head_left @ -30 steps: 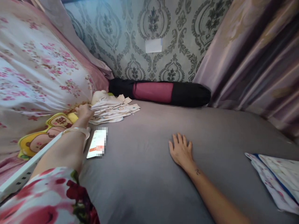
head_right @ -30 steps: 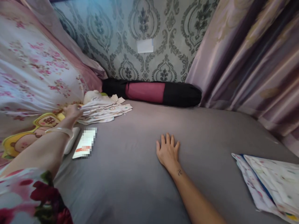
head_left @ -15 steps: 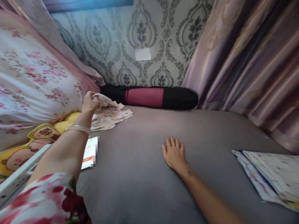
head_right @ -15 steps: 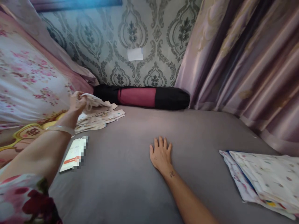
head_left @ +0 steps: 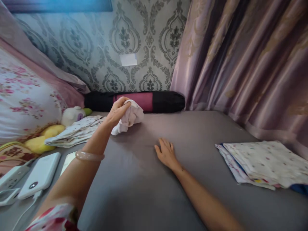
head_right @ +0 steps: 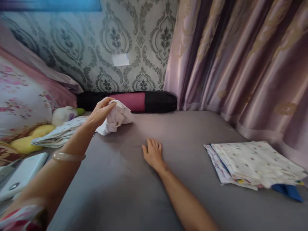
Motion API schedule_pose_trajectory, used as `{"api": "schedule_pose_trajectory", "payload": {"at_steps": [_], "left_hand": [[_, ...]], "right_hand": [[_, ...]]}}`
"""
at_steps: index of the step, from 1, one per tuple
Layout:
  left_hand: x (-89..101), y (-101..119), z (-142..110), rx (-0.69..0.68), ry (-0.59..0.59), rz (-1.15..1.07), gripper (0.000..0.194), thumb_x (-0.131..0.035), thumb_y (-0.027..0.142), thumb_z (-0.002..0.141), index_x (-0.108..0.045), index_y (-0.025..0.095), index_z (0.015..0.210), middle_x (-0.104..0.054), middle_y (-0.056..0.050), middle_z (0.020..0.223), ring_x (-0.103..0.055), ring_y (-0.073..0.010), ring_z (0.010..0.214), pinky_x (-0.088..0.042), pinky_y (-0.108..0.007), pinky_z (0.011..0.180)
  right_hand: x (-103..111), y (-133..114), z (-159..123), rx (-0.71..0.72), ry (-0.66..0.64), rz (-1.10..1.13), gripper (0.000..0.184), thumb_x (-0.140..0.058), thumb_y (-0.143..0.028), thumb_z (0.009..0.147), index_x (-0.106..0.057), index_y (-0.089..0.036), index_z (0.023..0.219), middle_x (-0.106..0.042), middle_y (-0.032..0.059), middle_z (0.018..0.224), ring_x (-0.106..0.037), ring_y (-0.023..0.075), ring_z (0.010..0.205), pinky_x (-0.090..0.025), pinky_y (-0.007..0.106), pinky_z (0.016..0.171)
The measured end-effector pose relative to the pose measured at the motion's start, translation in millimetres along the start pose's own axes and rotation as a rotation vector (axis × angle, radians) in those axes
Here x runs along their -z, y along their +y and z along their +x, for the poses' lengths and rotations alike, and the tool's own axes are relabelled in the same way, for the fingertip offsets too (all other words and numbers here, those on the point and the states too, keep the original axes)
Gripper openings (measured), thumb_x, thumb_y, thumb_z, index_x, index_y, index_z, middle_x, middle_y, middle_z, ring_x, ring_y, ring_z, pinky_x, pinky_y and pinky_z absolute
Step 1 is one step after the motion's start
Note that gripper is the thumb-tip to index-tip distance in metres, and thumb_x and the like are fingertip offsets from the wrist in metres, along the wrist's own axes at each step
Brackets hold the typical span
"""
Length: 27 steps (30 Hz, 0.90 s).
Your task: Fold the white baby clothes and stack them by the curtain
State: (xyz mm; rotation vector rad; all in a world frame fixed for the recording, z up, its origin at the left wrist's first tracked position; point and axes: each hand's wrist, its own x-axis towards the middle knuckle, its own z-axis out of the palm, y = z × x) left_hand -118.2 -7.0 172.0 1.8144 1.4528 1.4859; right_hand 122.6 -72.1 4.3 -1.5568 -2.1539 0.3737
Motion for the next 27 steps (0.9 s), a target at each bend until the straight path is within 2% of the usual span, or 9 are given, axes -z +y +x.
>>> {"api": "schedule_pose_trajectory", "payload": {"at_steps": [2,5,9,13,16,18,22,25,27], "left_hand": [[-15.9,23.6,-11.8,-0.036,-0.123,0.028,0.021,-0.054,0.036,0.081,-0.059,0.017,0.088,-0.056,0.001,0.078,-0.052,-0.0138,0.075,-0.042,-0.025,0.068],[-33.9,58.1,-27.4,-0.107,-0.291,0.054,0.022,-0.053,0.037,0.082,-0.061,0.018,0.089,-0.057,0.000,0.078,-0.054,-0.0153,0.075,-0.044,-0.026,0.066],[-42.1,82.3,-36.9,-0.213,-0.396,0.069,0.022,-0.052,0.033,0.081,-0.063,0.019,0.094,-0.061,-0.001,0.084,-0.057,-0.0167,0.078,-0.045,-0.027,0.068],[-41.6,63.9,-32.3,-0.192,-0.350,0.102,0.031,-0.050,0.022,0.072,-0.061,0.019,0.100,-0.061,-0.002,0.091,-0.057,-0.0182,0.083,-0.047,-0.029,0.072],[-50.1,34.7,-33.3,-0.151,-0.324,0.168,0.040,-0.053,0.018,0.065,-0.060,0.020,0.105,-0.060,-0.003,0.098,-0.056,-0.0190,0.088,-0.048,-0.031,0.078],[-62.3,18.5,-39.5,-0.134,-0.378,0.183,0.041,-0.055,0.019,0.065,-0.060,0.020,0.106,-0.059,-0.004,0.100,-0.056,-0.0195,0.090,-0.048,-0.032,0.081],[-96.7,0.7,-57.2,-0.086,-0.516,0.084,0.033,-0.061,0.027,0.070,-0.065,0.021,0.103,-0.060,-0.004,0.102,-0.058,-0.0199,0.094,-0.047,-0.032,0.086],[-125.7,-9.0,-66.9,-0.007,-0.568,0.041,0.024,-0.064,0.035,0.072,-0.070,0.020,0.089,-0.061,-0.004,0.095,-0.059,-0.0181,0.084,-0.048,-0.030,0.076],[-143.4,-15.1,-70.6,-0.003,-0.580,0.048,0.022,-0.066,0.038,0.072,-0.071,0.019,0.080,-0.062,-0.005,0.088,-0.059,-0.0177,0.079,-0.047,-0.030,0.073]], "right_hand": [[9.2,0.2,5.9,0.025,0.082,0.190,0.054,-0.036,-0.038,0.096,-0.035,-0.015,0.146,-0.041,0.0128,0.149,-0.036,0.0193,0.138,-0.029,0.038,0.114],[20.6,-3.4,14.8,0.022,0.227,0.401,0.064,-0.047,-0.042,0.091,-0.029,-0.017,0.148,-0.039,0.0126,0.150,-0.037,0.0190,0.138,-0.033,0.036,0.111],[36.0,2.3,26.8,0.050,0.249,0.587,0.043,-0.050,-0.041,0.087,-0.057,-0.021,0.125,-0.061,0.0083,0.126,-0.054,0.0204,0.119,-0.044,0.033,0.098],[84.7,23.3,28.4,0.013,0.180,0.768,0.030,-0.053,-0.044,0.082,-0.066,-0.018,0.087,-0.066,0.0010,0.078,-0.061,0.0167,0.078,-0.048,0.027,0.070],[142.4,32.4,11.0,-0.134,0.221,0.909,0.033,-0.061,-0.048,0.077,-0.065,-0.019,0.089,-0.065,-0.0010,0.075,-0.058,0.0137,0.065,-0.044,0.023,0.059],[175.3,37.5,-4.9,-0.222,0.133,0.944,0.039,-0.066,-0.051,0.075,-0.065,-0.019,0.098,-0.068,0.0002,0.079,-0.060,0.0147,0.065,-0.045,0.024,0.058],[198.5,67.0,-23.2,-0.218,-0.062,0.641,0.038,-0.059,-0.052,0.081,-0.069,-0.018,0.093,-0.069,0.0016,0.079,-0.061,0.0166,0.068,-0.044,0.025,0.058],[188.1,100.1,-21.0,-0.295,-0.167,0.156,0.025,-0.055,-0.037,0.083,-0.070,-0.017,0.078,-0.068,0.0024,0.075,-0.061,0.0175,0.071,-0.044,0.026,0.062],[178.5,114.5,-16.0,-0.424,-0.282,-0.066,0.019,-0.055,-0.027,0.082,-0.072,-0.018,0.080,-0.071,0.0059,0.083,-0.063,0.0199,0.078,-0.046,0.029,0.069]]}}
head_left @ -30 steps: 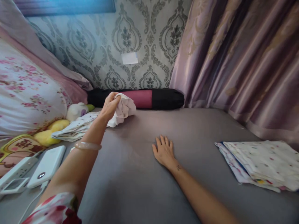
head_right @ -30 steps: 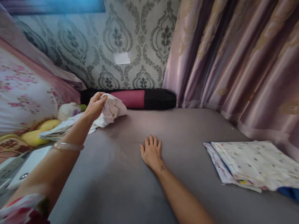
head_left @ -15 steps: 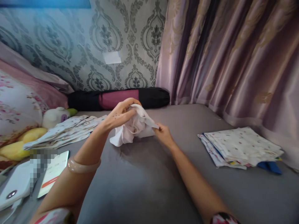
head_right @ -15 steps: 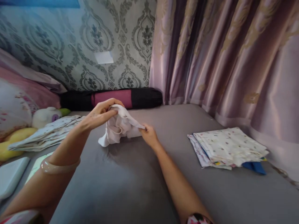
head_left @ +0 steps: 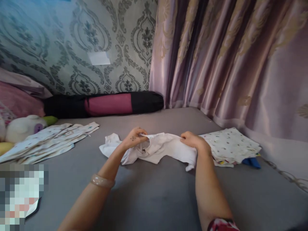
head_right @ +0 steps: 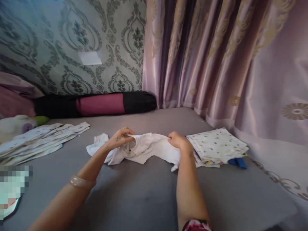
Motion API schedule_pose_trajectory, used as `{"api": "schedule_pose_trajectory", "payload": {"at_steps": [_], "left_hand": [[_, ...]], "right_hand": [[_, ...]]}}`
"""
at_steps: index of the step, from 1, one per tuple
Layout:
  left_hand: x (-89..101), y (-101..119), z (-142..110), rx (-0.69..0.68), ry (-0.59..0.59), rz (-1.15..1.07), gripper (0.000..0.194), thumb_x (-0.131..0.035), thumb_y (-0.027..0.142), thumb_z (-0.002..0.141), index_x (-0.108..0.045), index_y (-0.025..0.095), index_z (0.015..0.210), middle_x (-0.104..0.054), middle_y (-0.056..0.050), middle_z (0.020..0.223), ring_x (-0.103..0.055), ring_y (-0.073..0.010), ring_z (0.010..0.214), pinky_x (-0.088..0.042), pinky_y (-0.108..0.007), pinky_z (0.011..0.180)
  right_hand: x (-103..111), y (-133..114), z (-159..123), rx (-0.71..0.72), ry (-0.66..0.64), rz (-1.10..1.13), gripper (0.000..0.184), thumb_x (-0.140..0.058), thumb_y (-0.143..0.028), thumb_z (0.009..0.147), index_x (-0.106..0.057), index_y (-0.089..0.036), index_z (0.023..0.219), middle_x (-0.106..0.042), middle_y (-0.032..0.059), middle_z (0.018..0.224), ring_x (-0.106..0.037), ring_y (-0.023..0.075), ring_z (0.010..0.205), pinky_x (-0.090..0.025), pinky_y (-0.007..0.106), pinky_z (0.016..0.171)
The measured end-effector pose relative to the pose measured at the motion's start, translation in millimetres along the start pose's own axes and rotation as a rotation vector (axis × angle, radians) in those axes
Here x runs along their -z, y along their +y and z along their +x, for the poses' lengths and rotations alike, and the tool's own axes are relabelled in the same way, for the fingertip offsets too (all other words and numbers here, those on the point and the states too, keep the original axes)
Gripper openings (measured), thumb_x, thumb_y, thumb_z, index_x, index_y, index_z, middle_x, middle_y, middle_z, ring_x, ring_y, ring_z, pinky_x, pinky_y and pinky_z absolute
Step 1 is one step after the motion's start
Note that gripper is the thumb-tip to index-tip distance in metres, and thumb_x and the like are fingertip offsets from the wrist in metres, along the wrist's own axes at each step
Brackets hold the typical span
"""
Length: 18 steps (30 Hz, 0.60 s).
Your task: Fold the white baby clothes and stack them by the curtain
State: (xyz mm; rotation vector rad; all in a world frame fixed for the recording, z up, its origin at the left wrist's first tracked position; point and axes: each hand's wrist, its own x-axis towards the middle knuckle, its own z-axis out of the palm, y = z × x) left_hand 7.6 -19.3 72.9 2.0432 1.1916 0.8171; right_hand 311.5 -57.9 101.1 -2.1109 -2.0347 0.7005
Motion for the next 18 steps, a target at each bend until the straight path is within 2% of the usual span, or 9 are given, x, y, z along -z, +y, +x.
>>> {"api": "schedule_pose_trajectory", "payload": {"at_steps": [2,3,5,7,10,13,14,18], "left_hand": [[-12.3,-2.9,5.7,-0.031,0.006,0.006,0.023,-0.065,0.040,0.073,-0.072,0.019,0.078,-0.064,-0.005,0.084,-0.060,-0.0187,0.080,-0.047,-0.031,0.075],[-16.2,-2.8,7.8,-0.051,0.008,0.001,0.024,-0.064,0.042,0.075,-0.073,0.019,0.078,-0.065,-0.006,0.083,-0.060,-0.0193,0.081,-0.046,-0.032,0.077],[-20.0,0.8,10.3,-0.087,-0.004,-0.021,0.027,-0.062,0.043,0.079,-0.073,0.019,0.078,-0.066,-0.007,0.082,-0.060,-0.0196,0.083,-0.046,-0.033,0.079],[-20.2,8.0,10.9,-0.105,-0.018,-0.052,0.028,-0.060,0.044,0.081,-0.074,0.019,0.079,-0.067,-0.006,0.081,-0.060,-0.0192,0.083,-0.046,-0.032,0.079],[-19.1,20.6,10.8,-0.082,-0.037,-0.110,0.029,-0.061,0.046,0.080,-0.074,0.020,0.080,-0.066,-0.005,0.081,-0.060,-0.0178,0.080,-0.046,-0.029,0.073],[-17.1,27.3,11.2,-0.027,-0.052,-0.149,0.036,-0.060,0.052,0.080,-0.072,0.018,0.073,-0.064,-0.003,0.074,-0.058,-0.0165,0.074,-0.043,-0.027,0.065],[-15.4,27.2,10.8,-0.002,-0.023,-0.155,0.038,-0.059,0.054,0.080,-0.071,0.018,0.072,-0.064,-0.003,0.073,-0.058,-0.0165,0.073,-0.043,-0.026,0.064],[1.3,16.0,-0.6,0.114,0.280,-0.128,0.043,-0.053,0.056,0.082,-0.070,0.017,0.083,-0.068,-0.003,0.078,-0.060,-0.0177,0.076,-0.044,-0.027,0.067]], "right_hand": [[-6.7,-1.2,8.3,-0.031,-0.017,-0.031,0.021,-0.055,-0.022,0.083,-0.073,-0.019,0.092,-0.072,0.0096,0.099,-0.065,0.0227,0.090,-0.047,0.032,0.079],[-9.7,-5.7,10.7,0.031,0.008,0.021,0.024,-0.055,-0.022,0.084,-0.072,-0.020,0.100,-0.071,0.0106,0.108,-0.064,0.0233,0.098,-0.046,0.034,0.085],[-15.2,-20.4,12.9,0.271,0.075,0.197,0.031,-0.055,-0.024,0.086,-0.067,-0.022,0.115,-0.065,0.0093,0.124,-0.059,0.0224,0.113,-0.043,0.035,0.096],[-20.5,-37.7,13.7,0.513,0.071,0.387,0.038,-0.058,-0.027,0.086,-0.062,-0.025,0.123,-0.061,0.0056,0.131,-0.055,0.0207,0.120,-0.041,0.035,0.101],[-28.2,-56.6,16.1,0.687,0.002,0.541,0.038,-0.065,-0.030,0.081,-0.064,-0.025,0.119,-0.064,0.0040,0.124,-0.057,0.0203,0.114,-0.043,0.034,0.098],[-34.8,-59.6,22.1,0.682,0.006,0.564,0.024,-0.063,-0.034,0.082,-0.070,-0.020,0.100,-0.071,0.0024,0.097,-0.062,0.0174,0.090,-0.046,0.029,0.082],[-36.6,-57.7,25.0,0.661,0.029,0.559,0.023,-0.061,-0.036,0.083,-0.070,-0.018,0.094,-0.070,0.0012,0.089,-0.061,0.0160,0.082,-0.045,0.028,0.077],[-41.9,-46.1,36.9,0.602,0.132,0.562,0.026,-0.057,-0.040,0.085,-0.069,-0.017,0.084,-0.064,-0.0008,0.077,-0.054,0.0135,0.073,-0.039,0.025,0.068]]}}
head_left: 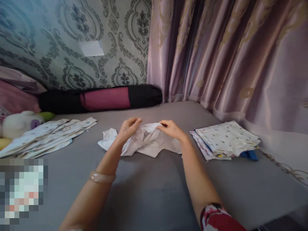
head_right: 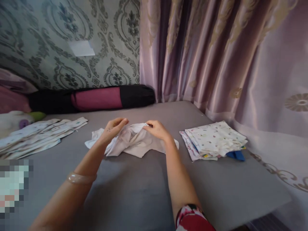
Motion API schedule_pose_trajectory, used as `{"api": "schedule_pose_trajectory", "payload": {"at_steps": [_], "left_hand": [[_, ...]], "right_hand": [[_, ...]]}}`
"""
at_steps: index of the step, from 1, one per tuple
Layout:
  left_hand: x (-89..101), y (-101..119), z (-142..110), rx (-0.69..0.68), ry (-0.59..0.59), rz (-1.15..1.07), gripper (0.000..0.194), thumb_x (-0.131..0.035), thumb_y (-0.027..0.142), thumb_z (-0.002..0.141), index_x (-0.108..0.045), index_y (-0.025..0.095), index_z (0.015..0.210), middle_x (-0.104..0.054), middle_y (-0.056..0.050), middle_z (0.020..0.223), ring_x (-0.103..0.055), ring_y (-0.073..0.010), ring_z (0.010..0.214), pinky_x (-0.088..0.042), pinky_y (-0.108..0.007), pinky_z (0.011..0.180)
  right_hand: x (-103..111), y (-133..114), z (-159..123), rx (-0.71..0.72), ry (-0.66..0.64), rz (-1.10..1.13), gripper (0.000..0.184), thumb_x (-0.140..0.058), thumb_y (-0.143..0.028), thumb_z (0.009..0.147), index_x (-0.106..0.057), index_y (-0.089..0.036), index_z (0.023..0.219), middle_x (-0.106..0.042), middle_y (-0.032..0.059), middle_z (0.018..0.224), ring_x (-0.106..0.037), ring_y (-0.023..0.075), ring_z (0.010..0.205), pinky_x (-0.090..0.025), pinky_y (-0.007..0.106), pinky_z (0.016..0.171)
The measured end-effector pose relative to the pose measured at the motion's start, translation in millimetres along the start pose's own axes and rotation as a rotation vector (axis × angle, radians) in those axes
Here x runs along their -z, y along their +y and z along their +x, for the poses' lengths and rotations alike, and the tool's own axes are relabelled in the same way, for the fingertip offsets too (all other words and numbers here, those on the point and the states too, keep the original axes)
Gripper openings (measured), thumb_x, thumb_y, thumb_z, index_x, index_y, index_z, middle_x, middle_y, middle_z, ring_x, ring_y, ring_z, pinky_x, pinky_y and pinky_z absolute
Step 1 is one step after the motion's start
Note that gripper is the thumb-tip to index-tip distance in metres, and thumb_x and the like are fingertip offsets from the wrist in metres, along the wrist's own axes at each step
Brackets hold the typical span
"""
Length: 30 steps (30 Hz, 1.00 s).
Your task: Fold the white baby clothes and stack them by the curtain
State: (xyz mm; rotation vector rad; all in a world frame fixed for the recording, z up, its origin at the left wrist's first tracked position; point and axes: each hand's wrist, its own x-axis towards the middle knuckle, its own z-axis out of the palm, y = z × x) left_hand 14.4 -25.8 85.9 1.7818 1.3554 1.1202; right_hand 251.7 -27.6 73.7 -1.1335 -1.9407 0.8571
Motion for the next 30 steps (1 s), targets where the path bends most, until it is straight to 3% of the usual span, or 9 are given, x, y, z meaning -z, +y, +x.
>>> {"api": "schedule_pose_trajectory", "payload": {"at_steps": [2,6,13,18,24,30], "left_hand": [[14.4,-7.3,-9.2,0.009,0.050,0.079,0.040,-0.053,0.054,0.082,-0.069,0.017,0.084,-0.069,-0.003,0.077,-0.061,-0.0179,0.076,-0.044,-0.027,0.067],[30.7,-18.0,-37.1,-0.045,-0.068,0.287,0.033,-0.057,0.050,0.080,-0.070,0.019,0.084,-0.070,-0.004,0.078,-0.062,-0.0182,0.074,-0.045,-0.028,0.067],[19.3,-30.4,-64.4,-0.131,-0.063,0.460,0.029,-0.058,0.046,0.081,-0.069,0.020,0.091,-0.069,-0.006,0.086,-0.061,-0.0198,0.077,-0.046,-0.031,0.074],[16.5,-34.6,-64.1,-0.003,-0.042,0.495,0.025,-0.055,0.039,0.081,-0.069,0.021,0.089,-0.071,-0.007,0.086,-0.063,-0.0219,0.080,-0.045,-0.032,0.072],[23.2,-33.8,-60.6,0.058,0.032,0.339,0.028,-0.057,0.044,0.076,-0.070,0.020,0.079,-0.070,-0.006,0.080,-0.062,-0.0202,0.074,-0.045,-0.031,0.069],[36.7,-18.7,-51.1,0.235,0.164,-0.151,0.038,-0.066,0.053,0.065,-0.064,0.018,0.079,-0.062,-0.002,0.069,-0.056,-0.0153,0.063,-0.040,-0.025,0.057]], "right_hand": [[0.7,4.9,0.9,-0.017,0.025,-0.006,0.028,-0.056,-0.042,0.084,-0.068,-0.017,0.081,-0.062,-0.0010,0.075,-0.052,0.0134,0.071,-0.038,0.025,0.067],[-0.6,4.3,0.8,-0.054,0.042,-0.016,0.029,-0.056,-0.044,0.082,-0.066,-0.017,0.078,-0.058,-0.0018,0.070,-0.049,0.0135,0.069,-0.036,0.025,0.064],[-1.0,-1.6,-2.2,-0.072,0.049,-0.019,0.032,-0.056,-0.049,0.081,-0.062,-0.018,0.074,-0.053,-0.0023,0.067,-0.046,0.0135,0.068,-0.034,0.025,0.063],[0.2,-4.4,-3.4,-0.068,0.045,-0.008,0.036,-0.055,-0.052,0.081,-0.059,-0.018,0.071,-0.050,-0.0025,0.066,-0.044,0.0131,0.066,-0.033,0.025,0.061],[2.1,-5.5,-3.8,-0.077,0.055,0.032,0.039,-0.056,-0.057,0.079,-0.056,-0.019,0.069,-0.047,-0.0034,0.066,-0.041,0.0124,0.064,-0.032,0.025,0.059],[1.9,4.0,-2.1,-0.065,0.105,0.083,0.035,-0.058,-0.052,0.081,-0.065,-0.018,0.081,-0.055,-0.0023,0.072,-0.048,0.0129,0.069,-0.036,0.024,0.064]]}}
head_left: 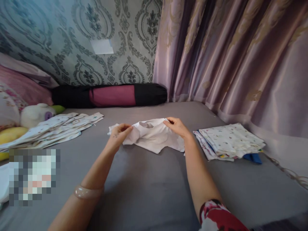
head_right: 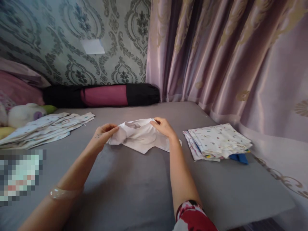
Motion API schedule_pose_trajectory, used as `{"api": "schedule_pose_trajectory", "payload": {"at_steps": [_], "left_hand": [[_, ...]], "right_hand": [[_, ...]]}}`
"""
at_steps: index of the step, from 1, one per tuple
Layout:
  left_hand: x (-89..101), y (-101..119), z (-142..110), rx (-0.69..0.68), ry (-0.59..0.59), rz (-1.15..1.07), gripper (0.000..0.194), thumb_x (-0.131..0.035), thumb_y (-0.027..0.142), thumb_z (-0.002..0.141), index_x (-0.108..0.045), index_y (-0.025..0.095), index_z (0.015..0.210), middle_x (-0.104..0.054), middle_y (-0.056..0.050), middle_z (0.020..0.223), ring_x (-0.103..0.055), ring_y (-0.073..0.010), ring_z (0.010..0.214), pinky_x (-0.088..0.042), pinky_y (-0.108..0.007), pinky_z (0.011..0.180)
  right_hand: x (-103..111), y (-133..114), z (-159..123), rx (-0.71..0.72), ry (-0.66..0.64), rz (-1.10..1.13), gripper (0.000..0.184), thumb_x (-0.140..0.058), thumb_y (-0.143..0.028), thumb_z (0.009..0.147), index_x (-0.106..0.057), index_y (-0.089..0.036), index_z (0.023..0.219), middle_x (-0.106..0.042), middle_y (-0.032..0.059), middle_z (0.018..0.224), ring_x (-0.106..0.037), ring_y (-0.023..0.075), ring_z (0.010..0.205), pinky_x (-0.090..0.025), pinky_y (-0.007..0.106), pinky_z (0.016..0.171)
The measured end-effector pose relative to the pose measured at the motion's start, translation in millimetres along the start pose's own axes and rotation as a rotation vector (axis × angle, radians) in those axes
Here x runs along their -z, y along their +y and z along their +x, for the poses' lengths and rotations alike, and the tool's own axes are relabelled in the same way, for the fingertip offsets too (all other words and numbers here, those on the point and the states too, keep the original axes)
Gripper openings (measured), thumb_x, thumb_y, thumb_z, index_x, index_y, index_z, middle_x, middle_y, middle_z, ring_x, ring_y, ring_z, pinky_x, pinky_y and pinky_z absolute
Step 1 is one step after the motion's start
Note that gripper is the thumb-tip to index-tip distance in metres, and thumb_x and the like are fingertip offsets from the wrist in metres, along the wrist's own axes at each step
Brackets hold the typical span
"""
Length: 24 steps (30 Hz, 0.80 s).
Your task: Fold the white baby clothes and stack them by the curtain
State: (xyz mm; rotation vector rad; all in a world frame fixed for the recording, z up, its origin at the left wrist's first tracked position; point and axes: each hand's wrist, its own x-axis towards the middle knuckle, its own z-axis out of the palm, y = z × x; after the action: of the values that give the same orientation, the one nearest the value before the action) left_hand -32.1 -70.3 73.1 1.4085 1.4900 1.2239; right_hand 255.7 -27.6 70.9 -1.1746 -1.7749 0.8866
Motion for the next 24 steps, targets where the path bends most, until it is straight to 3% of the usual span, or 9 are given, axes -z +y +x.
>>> {"api": "schedule_pose_trajectory", "payload": {"at_steps": [3,7,12,17,24], "left_hand": [[4.2,12.7,4.9,-0.030,0.029,-0.073,0.032,-0.065,0.049,0.068,-0.059,0.019,0.079,-0.057,0.001,0.064,-0.052,-0.0129,0.060,-0.036,-0.024,0.055],[12.0,23.4,13.3,-0.142,0.055,-0.012,0.026,-0.061,0.045,0.074,-0.056,0.021,0.080,-0.054,0.002,0.065,-0.050,-0.0125,0.061,-0.035,-0.023,0.055],[31.1,38.7,14.2,-0.205,-0.066,0.149,0.033,-0.064,0.049,0.074,-0.066,0.019,0.087,-0.062,-0.003,0.074,-0.053,-0.0137,0.063,-0.037,-0.023,0.052],[48.5,61.5,6.0,-0.217,-0.150,0.225,0.036,-0.068,0.052,0.071,-0.073,0.019,0.083,-0.067,-0.004,0.075,-0.056,-0.0153,0.065,-0.038,-0.025,0.053],[69.2,97.9,3.8,-0.307,-0.068,0.182,0.029,-0.071,0.048,0.070,-0.074,0.020,0.078,-0.067,-0.004,0.075,-0.057,-0.0159,0.066,-0.041,-0.025,0.055]], "right_hand": [[-2.4,2.5,0.9,-0.010,0.006,0.027,0.037,-0.060,-0.052,0.081,-0.069,-0.018,0.091,-0.062,-0.0002,0.079,-0.054,0.0144,0.075,-0.040,0.026,0.070],[-3.3,-1.4,1.5,-0.001,-0.031,0.051,0.040,-0.060,-0.051,0.081,-0.070,-0.018,0.101,-0.069,0.0033,0.093,-0.059,0.0171,0.088,-0.044,0.029,0.079],[5.5,-15.4,0.4,0.033,-0.121,0.081,0.039,-0.062,-0.049,0.081,-0.069,-0.018,0.104,-0.070,0.0067,0.107,-0.061,0.0182,0.096,-0.046,0.031,0.086],[14.8,-38.0,-1.6,0.042,-0.181,0.041,0.036,-0.066,-0.048,0.078,-0.071,-0.018,0.097,-0.071,0.0073,0.101,-0.062,0.0188,0.091,-0.047,0.033,0.084],[28.2,-84.4,4.6,0.127,-0.172,0.011,0.036,-0.066,-0.049,0.079,-0.072,-0.020,0.099,-0.072,0.0059,0.099,-0.062,0.0204,0.090,-0.049,0.034,0.081]]}}
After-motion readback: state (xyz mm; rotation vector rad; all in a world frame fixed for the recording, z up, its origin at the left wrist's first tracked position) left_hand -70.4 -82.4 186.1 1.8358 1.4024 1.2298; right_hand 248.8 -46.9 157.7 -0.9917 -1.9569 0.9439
